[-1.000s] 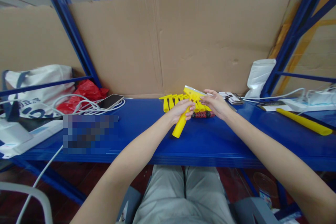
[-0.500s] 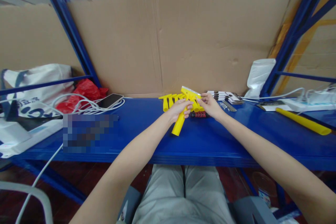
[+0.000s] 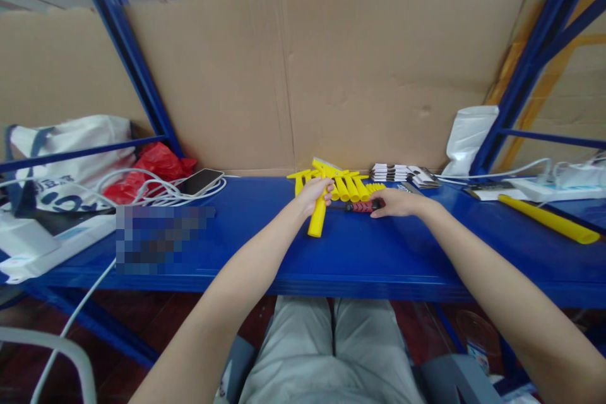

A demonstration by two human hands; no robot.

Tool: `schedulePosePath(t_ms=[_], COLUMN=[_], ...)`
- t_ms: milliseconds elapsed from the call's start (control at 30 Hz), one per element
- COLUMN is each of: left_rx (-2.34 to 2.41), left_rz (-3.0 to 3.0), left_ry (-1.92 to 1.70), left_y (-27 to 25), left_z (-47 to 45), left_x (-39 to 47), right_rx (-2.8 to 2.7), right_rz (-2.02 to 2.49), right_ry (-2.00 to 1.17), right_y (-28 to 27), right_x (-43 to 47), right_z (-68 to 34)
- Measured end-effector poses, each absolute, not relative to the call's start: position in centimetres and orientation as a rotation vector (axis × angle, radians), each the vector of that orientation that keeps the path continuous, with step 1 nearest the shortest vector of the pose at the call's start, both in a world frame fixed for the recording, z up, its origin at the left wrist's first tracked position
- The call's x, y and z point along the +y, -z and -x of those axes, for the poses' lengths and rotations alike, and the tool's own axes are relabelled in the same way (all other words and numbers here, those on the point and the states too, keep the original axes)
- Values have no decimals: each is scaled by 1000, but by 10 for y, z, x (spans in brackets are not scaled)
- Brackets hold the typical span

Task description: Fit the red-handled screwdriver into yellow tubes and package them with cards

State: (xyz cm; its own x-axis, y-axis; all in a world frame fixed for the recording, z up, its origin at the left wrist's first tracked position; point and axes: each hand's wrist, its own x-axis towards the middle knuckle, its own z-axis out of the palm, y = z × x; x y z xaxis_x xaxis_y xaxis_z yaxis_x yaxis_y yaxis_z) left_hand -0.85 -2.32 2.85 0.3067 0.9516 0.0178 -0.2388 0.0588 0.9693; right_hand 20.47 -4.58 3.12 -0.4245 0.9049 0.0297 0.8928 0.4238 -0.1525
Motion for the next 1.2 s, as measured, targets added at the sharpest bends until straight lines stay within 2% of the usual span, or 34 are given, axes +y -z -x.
schedulePosePath(t_ms=[133,300,533,767,1200], left_rx=[845,870,904,990,941], left_rz=[-1139,-1125,-1127,-1117,-1145], left_ry=[-1064,-1051,-1036,-1006,-964], left_y=[-30,-32,-31,-30,-31], left_z=[7,6,5,6,5], left_x=[-26,-28,-27,-27,-30], right_rx=[-2562,-2215,-1568,-1178,-1136], right_rz=[1500,1417,1247,1144,1077], right_ry=[-393,-685,-592,-571,-433], right_y=[-37,-48,-48,-53,-48], right_x=[-49,-55,-47,-49,-34], right_z=[-211,-224,-230,-225,-238])
